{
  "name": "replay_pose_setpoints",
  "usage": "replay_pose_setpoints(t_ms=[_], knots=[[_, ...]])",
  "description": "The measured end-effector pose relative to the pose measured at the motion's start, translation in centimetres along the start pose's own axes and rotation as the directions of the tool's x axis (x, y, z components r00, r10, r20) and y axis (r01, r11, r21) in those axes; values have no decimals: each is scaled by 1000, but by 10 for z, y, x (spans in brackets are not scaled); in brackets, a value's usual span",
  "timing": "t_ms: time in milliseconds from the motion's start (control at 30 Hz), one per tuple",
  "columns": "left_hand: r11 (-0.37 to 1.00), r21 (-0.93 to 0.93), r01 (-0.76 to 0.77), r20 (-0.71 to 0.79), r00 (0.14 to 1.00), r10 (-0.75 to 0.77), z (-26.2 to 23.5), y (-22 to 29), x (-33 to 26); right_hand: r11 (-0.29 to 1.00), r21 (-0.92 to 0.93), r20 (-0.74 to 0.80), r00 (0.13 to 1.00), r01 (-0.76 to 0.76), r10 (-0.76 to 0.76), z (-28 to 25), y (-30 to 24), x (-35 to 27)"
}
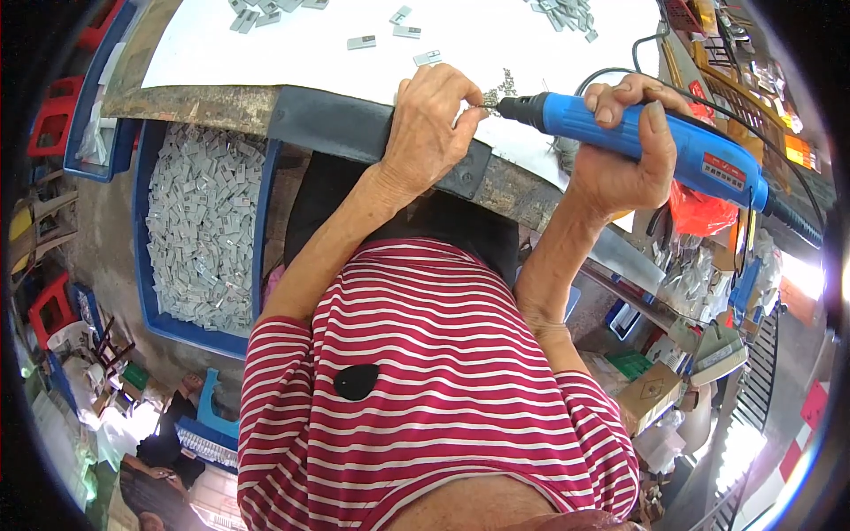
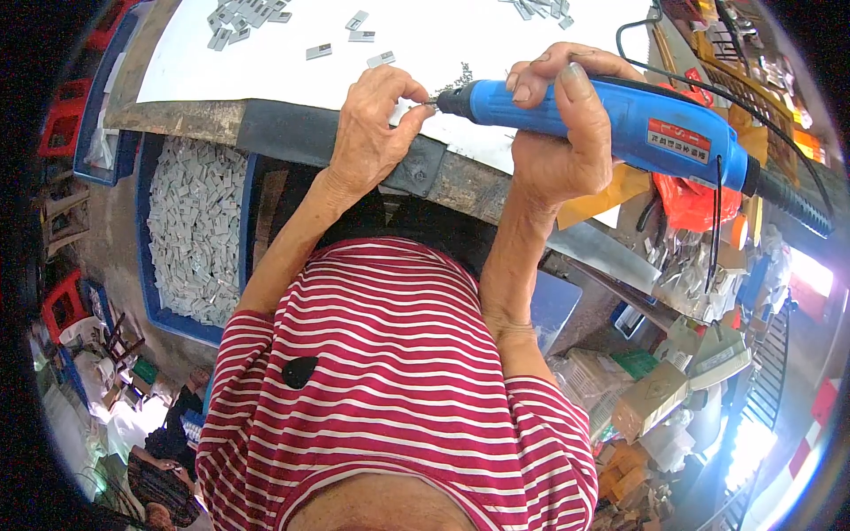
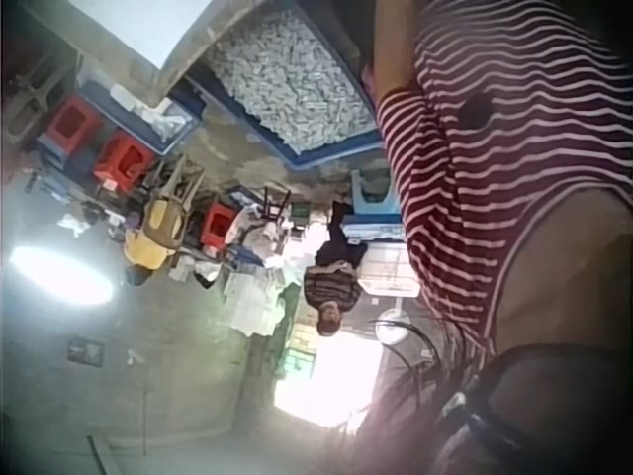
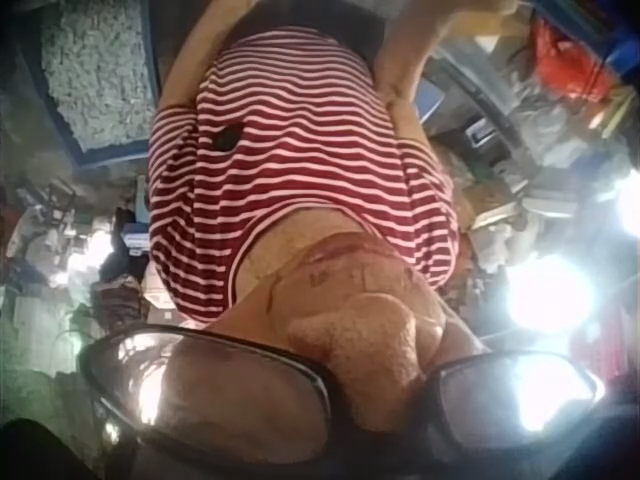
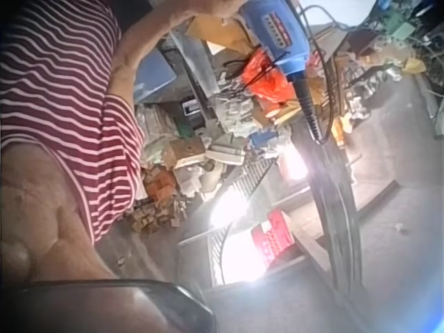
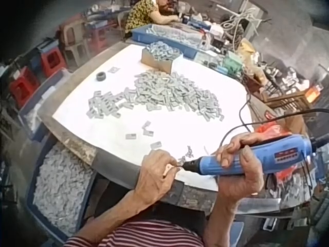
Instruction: Assembling small metal components using an electric screwdriver.
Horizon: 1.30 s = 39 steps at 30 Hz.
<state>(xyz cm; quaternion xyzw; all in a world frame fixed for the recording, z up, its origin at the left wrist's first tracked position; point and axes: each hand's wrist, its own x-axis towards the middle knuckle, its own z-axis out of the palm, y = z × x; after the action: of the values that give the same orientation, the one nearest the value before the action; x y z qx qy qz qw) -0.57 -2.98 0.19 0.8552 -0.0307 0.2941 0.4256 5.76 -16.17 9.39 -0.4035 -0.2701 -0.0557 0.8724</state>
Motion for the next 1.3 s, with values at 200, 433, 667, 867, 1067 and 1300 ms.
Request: replay_pose_setpoints(t_ms=[200,433,667,867,1067,1300], knots=[[1000,20,-4,1,1000,4,-1,1,1,1000,-9,-10,1000,-20,20,0,2,1],[991,107,-82,-6,997,83,1,2,0,995,-92,-10,1000,27,-28,8,3,-3],[993,102,-52,0,999,52,-4,4,-4,997,-79,-29,1000,3,-6,8,3,-6],[995,88,-46,-40,998,50,-22,-7,10,1000,-31,-64,998,2,-3,0,-6,-1],[941,337,21,-38,999,-9,-21,-29,25,999,-41,-57,998,5,-7,1,-5,-1],[954,299,35,9,999,-39,-19,-40,20,997,-79,-70,997,5,-11,10,2,2]])
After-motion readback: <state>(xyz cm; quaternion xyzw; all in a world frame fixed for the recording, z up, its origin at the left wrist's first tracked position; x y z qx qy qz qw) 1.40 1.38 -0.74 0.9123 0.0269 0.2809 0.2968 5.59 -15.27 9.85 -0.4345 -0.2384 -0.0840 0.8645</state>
